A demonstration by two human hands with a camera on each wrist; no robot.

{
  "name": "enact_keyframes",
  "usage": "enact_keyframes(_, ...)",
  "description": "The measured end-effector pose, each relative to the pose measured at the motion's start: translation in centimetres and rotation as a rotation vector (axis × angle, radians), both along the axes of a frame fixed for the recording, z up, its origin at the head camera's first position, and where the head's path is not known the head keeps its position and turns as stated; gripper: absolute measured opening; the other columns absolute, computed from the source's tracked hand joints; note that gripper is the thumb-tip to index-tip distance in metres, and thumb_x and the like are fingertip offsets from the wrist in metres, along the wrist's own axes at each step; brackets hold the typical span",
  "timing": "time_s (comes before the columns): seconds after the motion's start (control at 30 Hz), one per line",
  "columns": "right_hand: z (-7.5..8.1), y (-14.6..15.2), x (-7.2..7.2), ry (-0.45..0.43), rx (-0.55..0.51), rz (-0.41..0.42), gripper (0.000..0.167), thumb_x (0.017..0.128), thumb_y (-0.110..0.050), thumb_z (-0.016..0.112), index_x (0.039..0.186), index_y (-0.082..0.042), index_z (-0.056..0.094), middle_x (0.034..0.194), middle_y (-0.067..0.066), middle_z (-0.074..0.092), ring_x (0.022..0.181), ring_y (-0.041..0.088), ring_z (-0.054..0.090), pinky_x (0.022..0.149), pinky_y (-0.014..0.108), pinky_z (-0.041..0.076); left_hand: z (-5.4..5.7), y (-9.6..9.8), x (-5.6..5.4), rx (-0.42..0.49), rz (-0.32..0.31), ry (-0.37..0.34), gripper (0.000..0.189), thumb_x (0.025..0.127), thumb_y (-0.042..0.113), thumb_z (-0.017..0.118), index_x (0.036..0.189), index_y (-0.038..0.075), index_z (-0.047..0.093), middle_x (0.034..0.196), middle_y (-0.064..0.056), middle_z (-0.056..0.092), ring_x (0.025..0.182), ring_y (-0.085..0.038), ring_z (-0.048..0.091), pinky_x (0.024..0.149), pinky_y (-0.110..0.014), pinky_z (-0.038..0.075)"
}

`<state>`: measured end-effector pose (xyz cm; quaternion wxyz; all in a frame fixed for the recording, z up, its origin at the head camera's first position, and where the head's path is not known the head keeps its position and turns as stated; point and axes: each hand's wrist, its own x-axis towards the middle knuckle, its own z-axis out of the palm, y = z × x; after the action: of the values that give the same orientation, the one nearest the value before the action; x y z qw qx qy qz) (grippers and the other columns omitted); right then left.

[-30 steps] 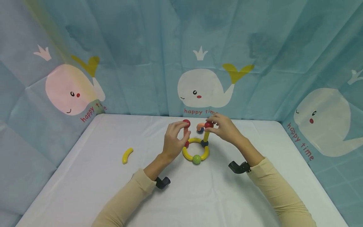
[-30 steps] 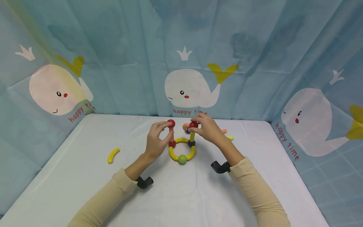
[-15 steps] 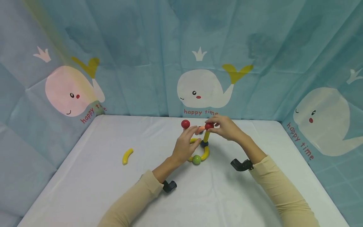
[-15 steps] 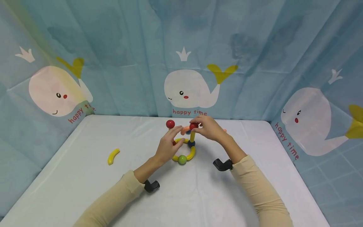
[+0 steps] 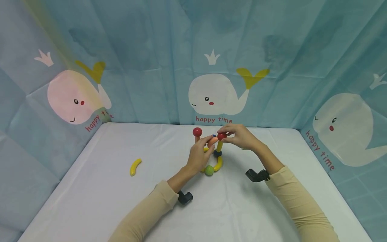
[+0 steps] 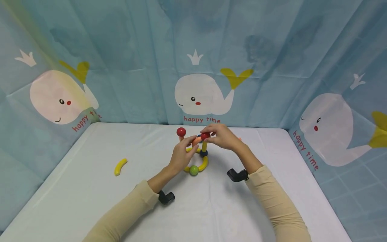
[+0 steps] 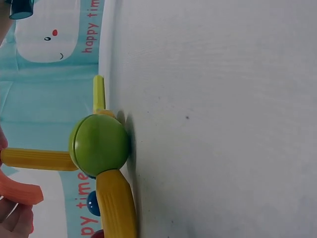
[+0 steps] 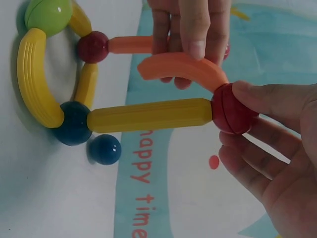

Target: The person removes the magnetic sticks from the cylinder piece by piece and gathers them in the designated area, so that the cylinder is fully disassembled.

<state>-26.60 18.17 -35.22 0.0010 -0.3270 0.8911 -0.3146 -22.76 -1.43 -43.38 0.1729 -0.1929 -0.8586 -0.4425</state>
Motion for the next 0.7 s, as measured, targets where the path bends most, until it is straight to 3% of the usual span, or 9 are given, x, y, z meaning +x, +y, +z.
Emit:
enact_keyframes(0.37,0.0,-0.25,0.01,-0.025,-0.004,-0.026,0.033,0.086,-0.006,0.072,0.119,-0.004,0.068,0.118,0.013,0.068,0.104,0.027,0.064,0.091,0.046,0.054,-0.14,0.3,-0.27,0.121,-0.049,-0.091,0.032,0.094,0.012,0.064,0.123,-0.001,0.062,0.111,-0.014,0.071,0.096,-0.022,0.071,0.084,-0.026,0.058)
enact_keyframes(0.57,0.06,-0.21,-0.04,-0.009,0.001,-0.046,0.033,0.086,-0.006,0.072,0.119,-0.002,0.068,0.114,0.013,0.069,0.101,0.028,0.065,0.089,0.046,0.055,-0.32,0.18,0.12,0.075,-0.048,-0.128,0.029,0.094,0.013,0.064,0.119,-0.001,0.065,0.103,-0.012,0.074,0.091,-0.02,0.072,0.081,-0.024,0.058)
enact_keyframes(0.7,-0.03,-0.11,-0.1,-0.006,-0.005,-0.054,0.034,0.086,-0.006,0.072,0.119,-0.002,0.068,0.113,0.013,0.069,0.1,0.027,0.065,0.088,0.044,0.056,-0.5,-0.28,0.42,0.04,-0.053,-0.191,0.028,0.095,0.016,0.063,0.118,0.002,0.066,0.105,-0.01,0.074,0.092,-0.018,0.071,0.082,-0.025,0.058)
